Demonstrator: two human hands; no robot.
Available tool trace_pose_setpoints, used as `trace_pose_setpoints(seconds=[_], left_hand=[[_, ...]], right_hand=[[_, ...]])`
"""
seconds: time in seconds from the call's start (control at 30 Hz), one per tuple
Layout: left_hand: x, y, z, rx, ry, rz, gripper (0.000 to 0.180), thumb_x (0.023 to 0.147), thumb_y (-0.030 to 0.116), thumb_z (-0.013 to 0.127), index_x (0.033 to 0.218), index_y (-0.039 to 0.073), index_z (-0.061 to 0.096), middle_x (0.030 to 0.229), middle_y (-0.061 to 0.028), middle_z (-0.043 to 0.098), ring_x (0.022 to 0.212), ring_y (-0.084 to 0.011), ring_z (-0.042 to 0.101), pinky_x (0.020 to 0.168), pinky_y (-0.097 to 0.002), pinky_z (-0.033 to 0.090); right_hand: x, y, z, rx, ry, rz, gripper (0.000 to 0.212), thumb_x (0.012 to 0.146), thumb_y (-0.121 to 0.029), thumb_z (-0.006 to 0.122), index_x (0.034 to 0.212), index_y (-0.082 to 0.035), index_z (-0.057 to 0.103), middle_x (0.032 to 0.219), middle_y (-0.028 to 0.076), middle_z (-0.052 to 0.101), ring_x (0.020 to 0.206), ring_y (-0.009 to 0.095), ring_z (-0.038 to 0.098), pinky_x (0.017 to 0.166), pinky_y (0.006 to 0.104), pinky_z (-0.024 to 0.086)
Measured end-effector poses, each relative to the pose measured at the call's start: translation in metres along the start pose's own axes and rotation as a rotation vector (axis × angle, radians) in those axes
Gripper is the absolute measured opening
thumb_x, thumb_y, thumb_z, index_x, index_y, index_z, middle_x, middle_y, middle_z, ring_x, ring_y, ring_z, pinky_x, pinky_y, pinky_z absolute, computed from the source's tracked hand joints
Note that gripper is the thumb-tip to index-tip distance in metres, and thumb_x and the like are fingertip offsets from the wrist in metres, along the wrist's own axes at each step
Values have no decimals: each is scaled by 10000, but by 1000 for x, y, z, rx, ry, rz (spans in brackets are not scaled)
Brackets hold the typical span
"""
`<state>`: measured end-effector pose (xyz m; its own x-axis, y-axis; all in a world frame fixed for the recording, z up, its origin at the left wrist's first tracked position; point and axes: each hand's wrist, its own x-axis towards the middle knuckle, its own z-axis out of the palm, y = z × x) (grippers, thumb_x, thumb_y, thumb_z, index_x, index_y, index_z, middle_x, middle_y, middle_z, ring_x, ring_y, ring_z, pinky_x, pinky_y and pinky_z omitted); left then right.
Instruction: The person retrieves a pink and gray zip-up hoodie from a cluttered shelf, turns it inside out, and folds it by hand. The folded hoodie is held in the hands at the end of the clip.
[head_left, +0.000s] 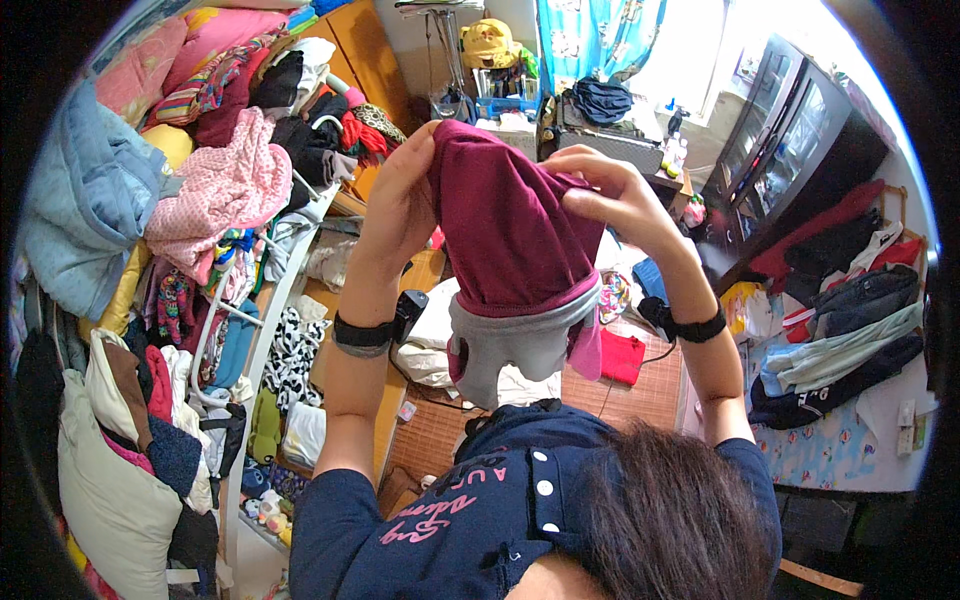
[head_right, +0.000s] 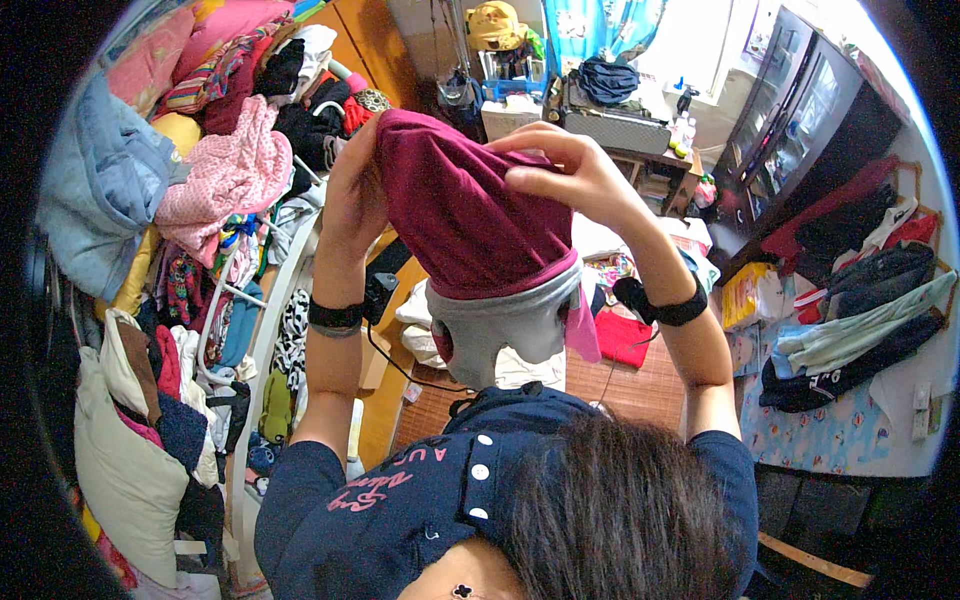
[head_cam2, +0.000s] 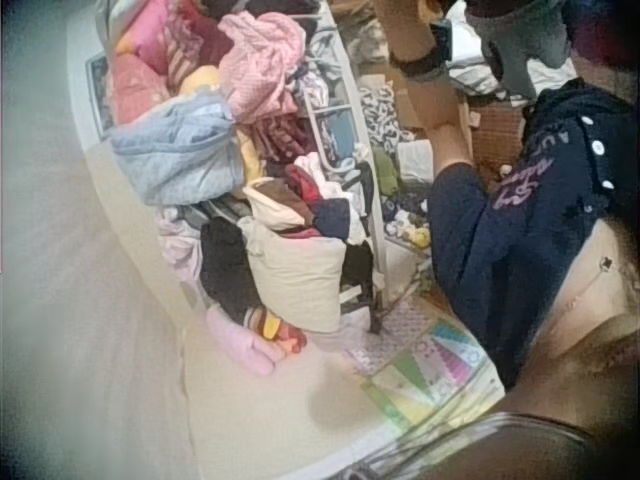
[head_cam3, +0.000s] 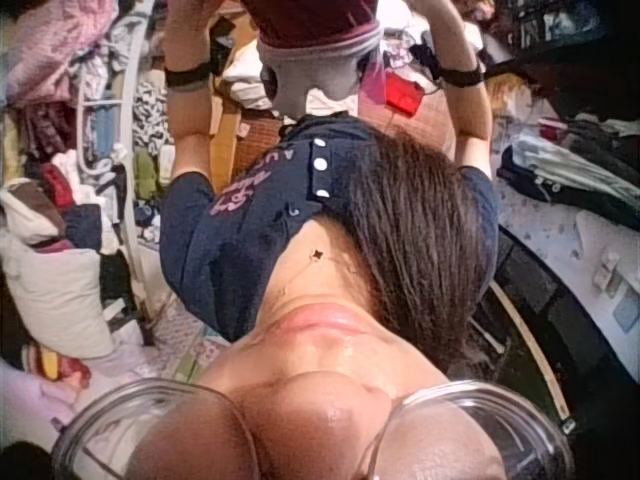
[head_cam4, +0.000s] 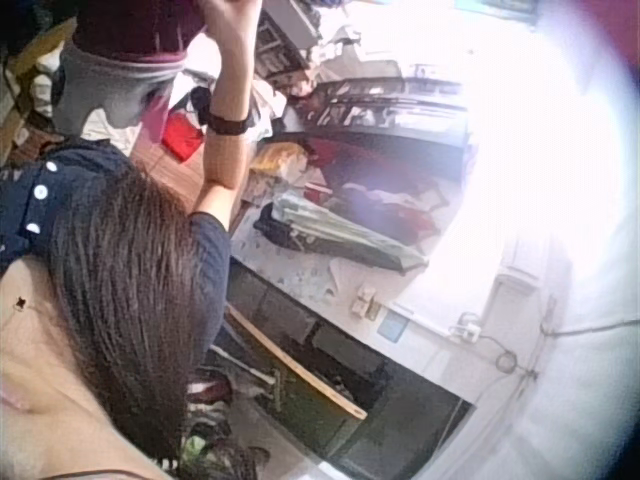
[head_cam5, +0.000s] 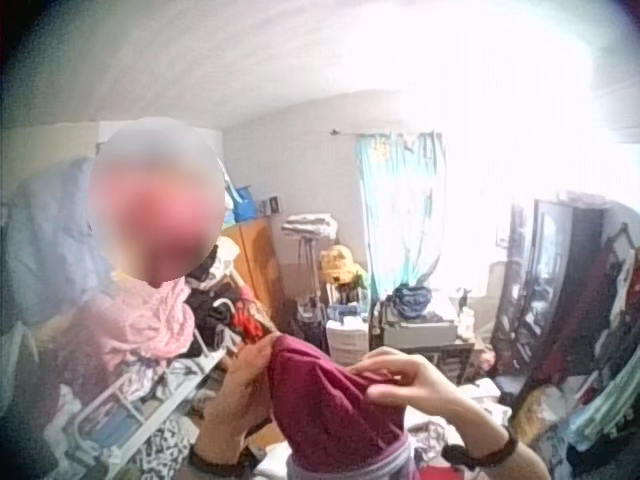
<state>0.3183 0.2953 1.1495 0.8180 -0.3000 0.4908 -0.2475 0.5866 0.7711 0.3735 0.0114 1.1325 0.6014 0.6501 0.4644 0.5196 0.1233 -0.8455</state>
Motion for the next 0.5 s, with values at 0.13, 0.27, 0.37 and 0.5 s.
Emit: trace_pose_setpoints(seconds=[0.13, 0.27, 0.37, 0.5], left_hand=[[5, -8, 10, -26, -4, -48, 399, 1100, 256, 472, 1404, 0, 492, 1322, -124, 644, 1234, -196, 628, 1075, -349, 492], [10, -26, 34, 24, -60, -119, 389, 1078, 165, 517, 1427, 3, 464, 1330, -135, 637, 1216, -180, 634, 1068, -325, 499], [12, -43, 56, 71, -59, -162, 573, 1023, 126, 614, 1524, 25, 355, 1308, -131, 642, 1151, -152, 655, 1006, -294, 525], [-25, -48, 74, 157, -79, -359, 784, 961, 115, 693, 1602, 60, 245, 1333, -124, 618, 1112, -172, 661, 965, -307, 534]], right_hand=[[-18, 4, -6, -185, 283, -2, 234, 944, -187, 755, 1096, -10, 751, 944, 25, 700, 875, 71, 615, 768, 242, 514], [-37, 8, -24, -147, 408, 76, 260, 1025, -236, 669, 1103, 7, 722, 899, -28, 695, 796, 30, 586, 691, 217, 495], [-56, 6, -24, 22, 339, 124, 259, 1054, -230, 618, 1145, 3, 685, 951, -54, 651, 811, 24, 559, 711, 212, 472], [-109, -18, -3, 61, 235, 365, 161, 1024, -124, 617, 1145, -41, 684, 886, -54, 593, 827, 16, 519, 707, 206, 454]])
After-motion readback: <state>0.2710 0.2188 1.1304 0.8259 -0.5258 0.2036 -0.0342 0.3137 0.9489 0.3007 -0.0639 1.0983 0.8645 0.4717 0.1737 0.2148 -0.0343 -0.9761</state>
